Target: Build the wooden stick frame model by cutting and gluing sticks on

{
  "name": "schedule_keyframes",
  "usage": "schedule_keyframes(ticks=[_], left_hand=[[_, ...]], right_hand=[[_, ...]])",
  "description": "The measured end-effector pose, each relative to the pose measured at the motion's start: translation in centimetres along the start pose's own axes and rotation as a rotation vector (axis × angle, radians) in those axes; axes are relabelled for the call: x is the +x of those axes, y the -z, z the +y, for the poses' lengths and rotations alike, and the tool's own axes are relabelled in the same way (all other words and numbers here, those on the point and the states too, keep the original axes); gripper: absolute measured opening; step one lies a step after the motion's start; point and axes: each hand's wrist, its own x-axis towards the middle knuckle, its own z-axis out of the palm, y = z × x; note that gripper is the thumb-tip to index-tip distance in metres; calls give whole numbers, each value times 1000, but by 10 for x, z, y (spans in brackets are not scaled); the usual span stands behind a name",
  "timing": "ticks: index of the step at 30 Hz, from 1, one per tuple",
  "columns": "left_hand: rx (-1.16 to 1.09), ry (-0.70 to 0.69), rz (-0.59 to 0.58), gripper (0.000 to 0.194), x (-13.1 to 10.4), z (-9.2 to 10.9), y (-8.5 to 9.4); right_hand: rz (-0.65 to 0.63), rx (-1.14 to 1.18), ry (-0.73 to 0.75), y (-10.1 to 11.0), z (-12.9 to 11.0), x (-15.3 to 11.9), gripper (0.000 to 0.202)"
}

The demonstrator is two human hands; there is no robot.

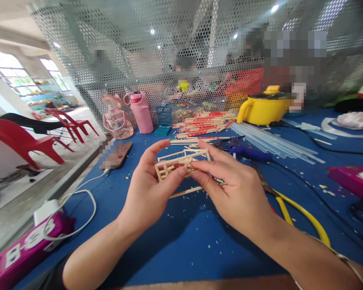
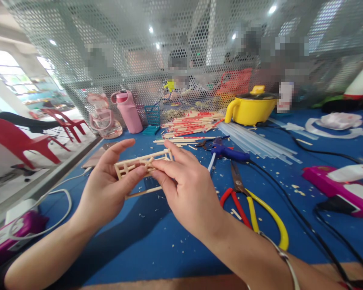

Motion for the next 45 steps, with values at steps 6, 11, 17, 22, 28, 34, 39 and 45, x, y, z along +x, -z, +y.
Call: schedule_keyframes(ticks=[6, 11, 17, 22, 28, 34, 39, 45], left_hand=[[-18, 0, -19, 53, 0, 1, 0], [2, 22, -38, 55, -4, 6, -4], [-23, -27, 3, 51, -5, 4, -9], [-18, -50, 6, 51, -3, 4, -7], [-4, -25, -4, 50, -4, 6, -6], [-23, -25, -9, 49, -6, 4, -6], [-42, -35, -14, 51, -4, 4, -4], [-106, -80, 2, 53, 1, -1, 4]], right_hand=[[19, 23, -10, -1, -2, 0, 18], [62, 46, -96, -2, -6, 3, 15], [16, 93, -62, -1, -1, 3, 18], [-4, 150, -85, -1, -1, 3, 18], [9, 225, -173, -6, -3, 2, 9], [-74, 228, -163, -4, -1, 4, 9], [-112, 134, -93, -1, 1, 4, 15], [-113, 96, -2, 4, 3, 10, 26]])
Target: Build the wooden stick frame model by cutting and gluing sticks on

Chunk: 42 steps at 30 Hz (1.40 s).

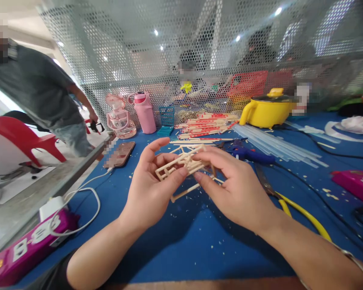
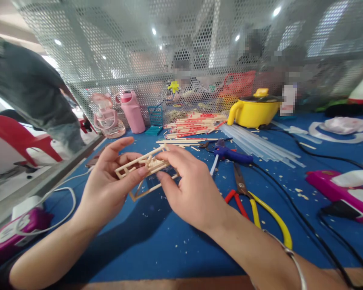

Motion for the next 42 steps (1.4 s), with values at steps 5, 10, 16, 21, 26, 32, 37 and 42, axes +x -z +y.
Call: schedule_keyframes(ticks=[5, 10, 16, 21, 26, 32, 37, 42], left_hand=[[-81, 39, -45, 51, -5, -1, 2], [-63, 46, 25, 50, -8, 1, 2], [1, 4, 44, 50, -2, 4, 6], [35, -20, 51, 48, 2, 6, 9], [8, 28, -16, 51, -1, 5, 6], [-33, 34, -13, 46, -4, 4, 4], [-24, 55, -17, 46, -6, 6, 3], [12, 87, -7, 52, -7, 9, 3]], right_hand=[[-94, -144, 147, 18, -2, 20, 32], [-136, -185, 165, 24, -6, 27, 29], [-138, -92, 37, 15, -5, 22, 29], [-155, 86, -31, 11, 2, 19, 28], [-135, 41, -60, 11, -2, 17, 21], [-73, 33, -22, 10, -11, 16, 18], [-122, 67, -92, 7, -12, 16, 2], [-76, 28, -4, 5, -13, 15, 8]])
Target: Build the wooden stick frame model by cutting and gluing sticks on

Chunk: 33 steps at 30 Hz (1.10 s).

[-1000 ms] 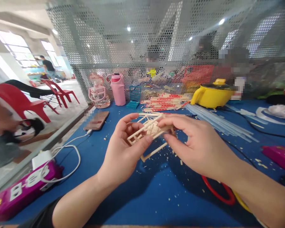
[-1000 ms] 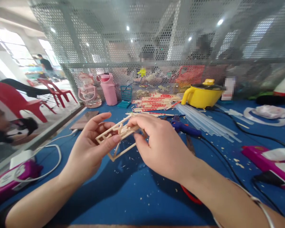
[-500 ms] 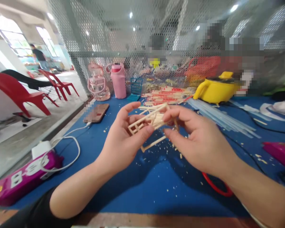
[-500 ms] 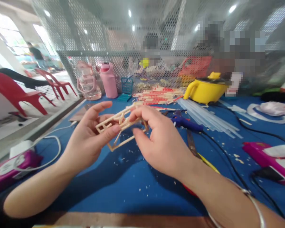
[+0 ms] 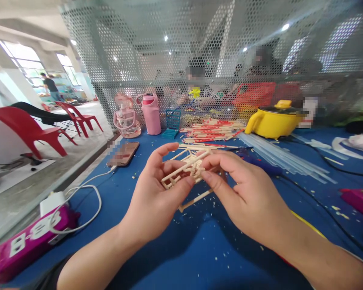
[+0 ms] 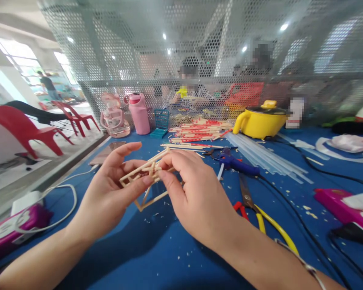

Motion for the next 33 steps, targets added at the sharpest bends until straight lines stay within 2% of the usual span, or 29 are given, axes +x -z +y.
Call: schedule_keyframes(ticks=[3, 6, 14, 19, 25, 33], left_hand=[[-12, 14, 1, 52, 0, 1, 0], [-13, 17, 15, 51, -1, 1, -2], [29, -16, 49, 51, -2, 3, -7], [32, 5, 37, 51, 0, 6, -9], [-74, 6, -17, 43, 0, 1, -8], [-76, 30, 60, 43, -3, 3, -10]], right_hand=[[57, -70, 90, -1, -1, -2, 11], [109, -110, 115, -1, -2, -3, 12], [165, -98, 51, -2, -3, -7, 12], [160, -103, 72, -3, -1, -8, 13], [144, -164, 152, -1, -2, -8, 13], [136, -251, 249, 5, -3, -2, 11]])
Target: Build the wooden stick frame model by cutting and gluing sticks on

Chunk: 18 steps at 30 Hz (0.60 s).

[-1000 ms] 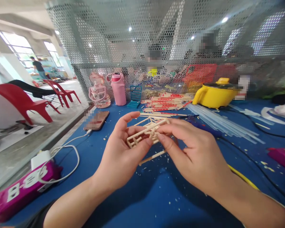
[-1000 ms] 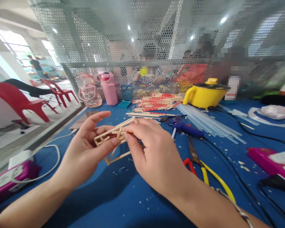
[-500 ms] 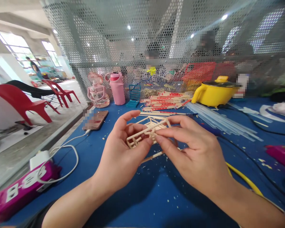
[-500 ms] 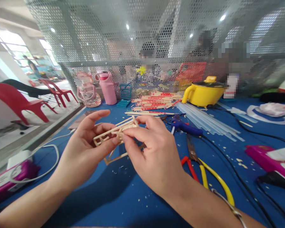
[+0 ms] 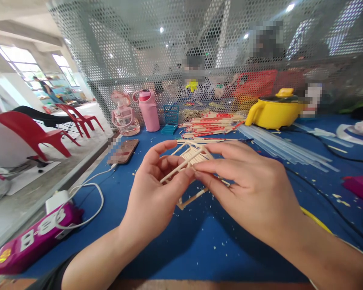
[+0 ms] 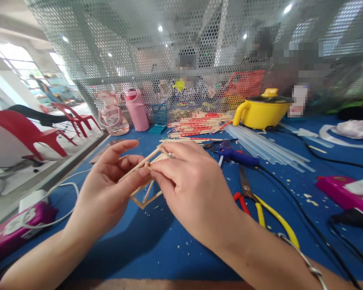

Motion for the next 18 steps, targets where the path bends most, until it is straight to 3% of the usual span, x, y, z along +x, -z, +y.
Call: schedule_keyframes(ticks=[4, 9, 13, 18], left_hand=[[-43, 32, -20, 38, -1, -1, 2], [-156, -8, -47, 34, 2, -8, 4], [-224, -24, -54, 31, 4, -18, 4], [-162, -44, -51, 28, 4, -27, 0]], right_hand=[[0, 61, -25, -2, 2, 0, 7], [3, 298, -315, -7, 7, -9, 40], [24, 373, -370, -13, 13, -12, 26], [119, 391, -334, -17, 17, -12, 22]])
